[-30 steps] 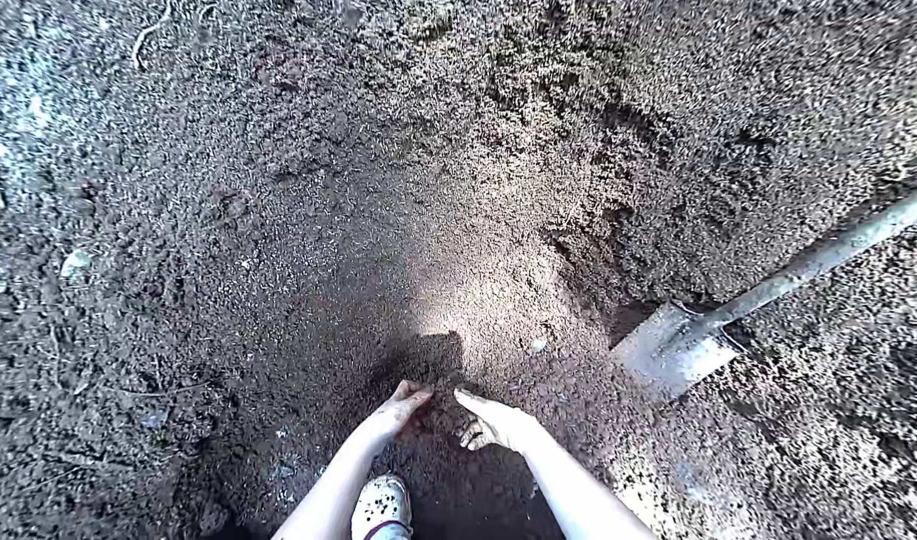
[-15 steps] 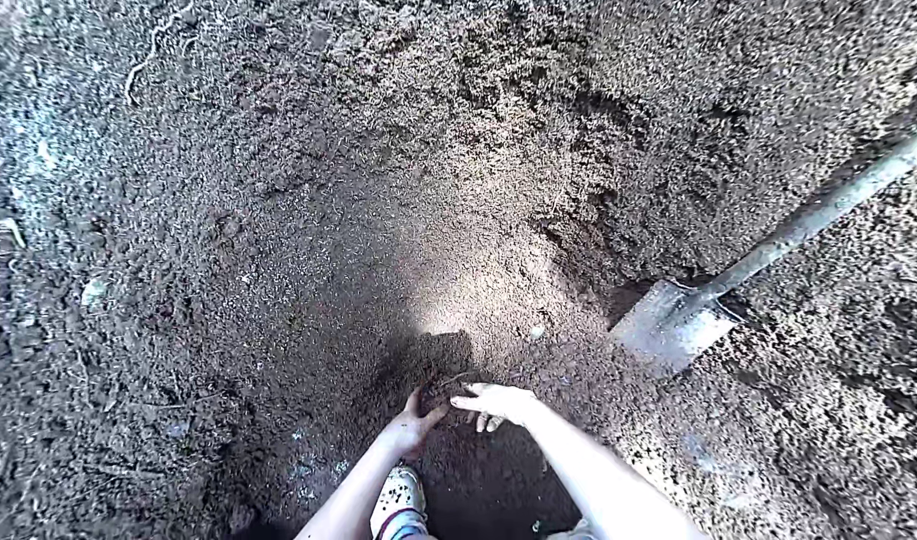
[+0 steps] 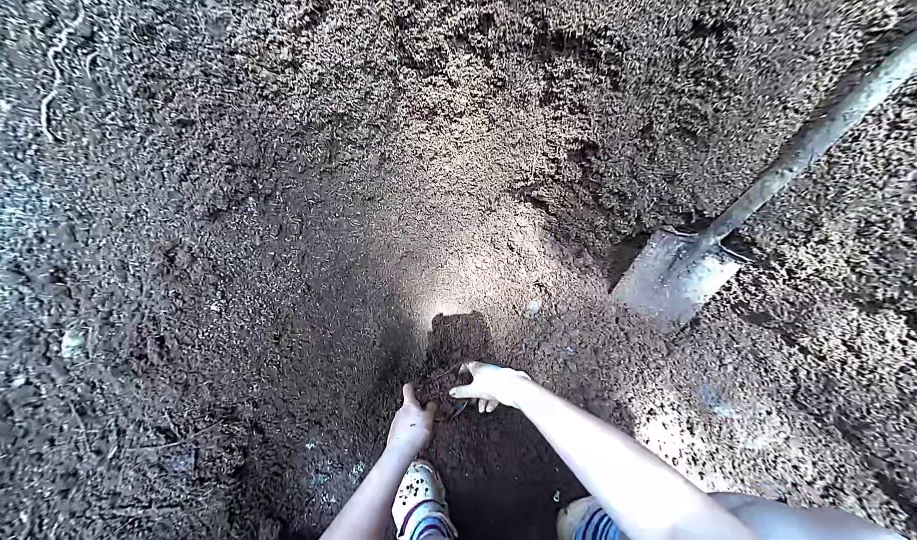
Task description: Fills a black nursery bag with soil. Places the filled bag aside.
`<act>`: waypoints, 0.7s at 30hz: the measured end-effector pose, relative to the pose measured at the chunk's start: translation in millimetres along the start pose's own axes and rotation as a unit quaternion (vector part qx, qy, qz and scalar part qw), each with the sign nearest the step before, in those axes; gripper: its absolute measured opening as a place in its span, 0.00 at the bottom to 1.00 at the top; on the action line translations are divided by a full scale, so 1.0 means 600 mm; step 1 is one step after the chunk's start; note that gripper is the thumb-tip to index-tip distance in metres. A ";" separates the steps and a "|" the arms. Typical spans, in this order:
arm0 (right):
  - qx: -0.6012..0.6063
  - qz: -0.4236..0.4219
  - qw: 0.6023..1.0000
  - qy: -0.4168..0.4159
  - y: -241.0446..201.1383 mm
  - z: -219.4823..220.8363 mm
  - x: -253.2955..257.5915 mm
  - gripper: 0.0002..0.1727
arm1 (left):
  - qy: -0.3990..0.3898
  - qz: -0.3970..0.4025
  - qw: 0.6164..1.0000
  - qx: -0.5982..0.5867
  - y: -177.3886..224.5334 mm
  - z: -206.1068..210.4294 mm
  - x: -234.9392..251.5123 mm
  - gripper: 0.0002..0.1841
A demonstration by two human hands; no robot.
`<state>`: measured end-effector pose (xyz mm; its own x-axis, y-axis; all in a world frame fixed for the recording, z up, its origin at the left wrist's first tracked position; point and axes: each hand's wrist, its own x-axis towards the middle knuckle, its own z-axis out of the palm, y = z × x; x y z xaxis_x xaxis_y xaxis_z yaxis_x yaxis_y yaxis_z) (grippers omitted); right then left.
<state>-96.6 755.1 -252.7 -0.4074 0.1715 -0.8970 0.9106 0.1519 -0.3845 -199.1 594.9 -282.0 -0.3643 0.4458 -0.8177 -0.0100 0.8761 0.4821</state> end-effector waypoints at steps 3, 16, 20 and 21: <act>0.061 0.016 0.997 -0.039 0.004 0.005 0.020 0.49 | -0.081 -0.048 0.989 -0.118 0.010 0.002 -0.016 0.35; -0.218 -0.002 0.972 0.086 -0.050 0.037 -0.015 0.29 | -0.003 -0.007 0.990 -0.142 0.007 0.024 -0.011 0.37; -0.180 -0.009 0.984 0.012 -0.031 0.000 -0.016 0.35 | -0.075 0.025 0.988 -0.130 0.002 0.004 -0.027 0.32; -0.140 -0.008 0.990 0.004 -0.023 -0.008 -0.015 0.39 | -0.098 0.023 0.983 -0.155 0.003 -0.003 -0.035 0.32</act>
<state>-105.6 756.2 -238.4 -0.4229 0.1742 -0.8893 0.8493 0.4185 -0.3219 -193.2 586.8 -263.4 -0.1840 0.5366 -0.8235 -0.2928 0.7699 0.5671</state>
